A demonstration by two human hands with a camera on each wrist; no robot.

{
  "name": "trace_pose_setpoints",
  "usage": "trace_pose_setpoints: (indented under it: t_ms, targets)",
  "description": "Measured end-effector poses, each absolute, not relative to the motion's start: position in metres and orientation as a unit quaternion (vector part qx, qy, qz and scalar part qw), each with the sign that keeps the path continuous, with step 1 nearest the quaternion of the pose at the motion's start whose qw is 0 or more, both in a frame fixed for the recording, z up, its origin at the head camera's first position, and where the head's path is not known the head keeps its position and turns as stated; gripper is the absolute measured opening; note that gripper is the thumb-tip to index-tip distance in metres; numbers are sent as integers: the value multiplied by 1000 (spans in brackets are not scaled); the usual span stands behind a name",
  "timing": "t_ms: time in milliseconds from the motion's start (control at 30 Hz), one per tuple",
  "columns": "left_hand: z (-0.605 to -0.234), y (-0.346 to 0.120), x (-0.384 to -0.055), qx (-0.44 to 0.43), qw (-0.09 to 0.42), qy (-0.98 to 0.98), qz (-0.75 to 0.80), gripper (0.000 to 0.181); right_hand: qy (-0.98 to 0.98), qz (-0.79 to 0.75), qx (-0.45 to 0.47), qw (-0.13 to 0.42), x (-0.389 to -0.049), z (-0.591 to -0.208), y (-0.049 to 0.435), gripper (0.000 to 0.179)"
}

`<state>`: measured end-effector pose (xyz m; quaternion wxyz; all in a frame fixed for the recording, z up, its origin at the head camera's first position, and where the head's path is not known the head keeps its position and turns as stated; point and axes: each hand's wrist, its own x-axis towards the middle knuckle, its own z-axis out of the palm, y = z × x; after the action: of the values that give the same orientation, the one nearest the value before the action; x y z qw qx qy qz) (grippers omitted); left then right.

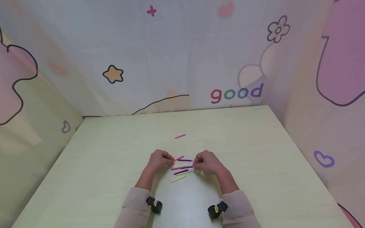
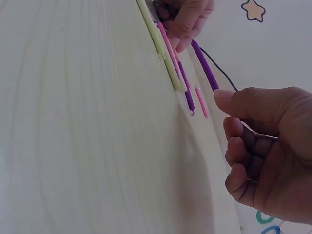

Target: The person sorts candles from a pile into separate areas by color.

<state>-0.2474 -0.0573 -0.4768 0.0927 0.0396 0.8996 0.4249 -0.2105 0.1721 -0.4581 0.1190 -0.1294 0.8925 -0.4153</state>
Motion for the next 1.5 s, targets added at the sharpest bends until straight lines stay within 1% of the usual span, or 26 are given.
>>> trace_pose_setpoints:
  t_ms: [133, 500, 700, 1000, 1233, 1500]
  targets:
    - [-478, -57, -247, 37, 95, 898, 427, 4, 891, -423, -126, 106, -206, -457, 183, 3]
    - [-478, -56, -248, 32, 93, 899, 426, 4, 901, -411, -119, 72, -206, -459, 213, 3]
    - [-479, -56, -246, 39, 83, 902, 422, 4, 901, -419, -97, 57, -203, -461, 229, 5]
    - [-478, -57, -245, 44, 82, 900, 426, 4, 903, -423, -35, 64, -202, -459, 250, 5]
    - [-479, -58, -247, 50, 85, 901, 423, 4, 907, -418, 9, 42, -199, -458, 268, 11]
    - [-478, -58, -247, 54, 84, 901, 422, 3, 904, -423, 45, 42, -199, -458, 281, 16]
